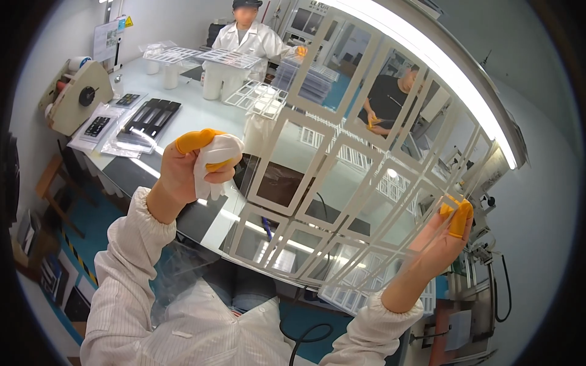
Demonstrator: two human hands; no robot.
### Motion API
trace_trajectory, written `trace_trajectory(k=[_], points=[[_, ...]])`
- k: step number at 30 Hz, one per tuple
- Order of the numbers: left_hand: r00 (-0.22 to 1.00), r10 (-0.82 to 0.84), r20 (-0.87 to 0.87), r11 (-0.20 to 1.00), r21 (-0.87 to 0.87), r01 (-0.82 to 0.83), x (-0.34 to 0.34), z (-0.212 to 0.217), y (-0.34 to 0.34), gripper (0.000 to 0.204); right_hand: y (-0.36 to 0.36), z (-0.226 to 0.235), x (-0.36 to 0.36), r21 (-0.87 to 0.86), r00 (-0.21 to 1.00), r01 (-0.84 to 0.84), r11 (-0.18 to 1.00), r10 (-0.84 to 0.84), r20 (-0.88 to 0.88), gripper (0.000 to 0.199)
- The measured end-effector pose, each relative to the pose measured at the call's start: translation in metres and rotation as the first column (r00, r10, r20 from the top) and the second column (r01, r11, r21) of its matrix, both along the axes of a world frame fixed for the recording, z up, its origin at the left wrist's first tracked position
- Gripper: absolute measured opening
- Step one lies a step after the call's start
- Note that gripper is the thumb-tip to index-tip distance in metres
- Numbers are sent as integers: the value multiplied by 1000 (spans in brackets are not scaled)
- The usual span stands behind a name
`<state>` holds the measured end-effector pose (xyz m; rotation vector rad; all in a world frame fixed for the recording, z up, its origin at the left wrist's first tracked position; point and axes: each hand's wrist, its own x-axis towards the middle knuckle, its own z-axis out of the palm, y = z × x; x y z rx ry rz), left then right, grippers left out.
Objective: Cleaning rectangular frames or grids using a spray bottle and a cloth.
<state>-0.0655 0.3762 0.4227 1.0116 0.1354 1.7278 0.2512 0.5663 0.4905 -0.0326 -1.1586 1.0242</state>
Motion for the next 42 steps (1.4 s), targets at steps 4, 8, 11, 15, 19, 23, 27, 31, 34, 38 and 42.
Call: trace_trajectory(k=[4, 8, 11, 15, 19, 23, 27, 31, 34, 38, 42], points=[[1000, 8, -23, 1000, 14, -8, -2, -7, 0, 37, -14, 18, -16, -134, 985, 112, 985, -128, -115, 17], [999, 49, -9, 997, -54, -50, 0, -10, -2, 36, -17, 26, -20, -131, 989, 95, 987, -108, -101, 16], [999, 35, -18, 997, -67, -36, 3, -11, 0, 35, 21, 22, 15, 26, 996, -87, 996, 86, 35, 16], [1000, 19, -13, 997, -74, -20, 6, -12, -1, 35, 29, 22, 16, 44, 993, -92, 995, 89, 76, 20], [997, 55, -54, 996, -69, -59, 9, -16, -3, 35, 25, 24, 8, -11, 998, -62, 998, 62, 30, 21], [998, 55, -34, 995, -80, -57, 11, -23, -2, 34, 32, 23, 15, -35, 995, -93, 995, 94, 18, 21], [980, 127, -152, 912, -371, -176, 21, -30, -2, 28, 30, 23, 16, -56, 998, -65, 996, 64, -3, 21], [387, 382, -839, 803, 94, -588, 65, -49, 5, 19, 27, 27, 8, 70, 999, -48, 996, 47, 19, 18], [-145, 648, -747, 544, 588, -598, 97, -49, 15, 16, 3, 29, -33, -11, 929, 355, 935, -354, -106, 11], [-364, 719, -593, 285, 729, -623, 111, -54, 37, 21, -35, 20, -79, 71, 890, 451, 890, -454, 34, 6], [-496, 728, -473, 142, 812, -566, 110, -63, 62, 25, -42, -1, -98, 215, 908, 385, 898, -410, 87, 7]])
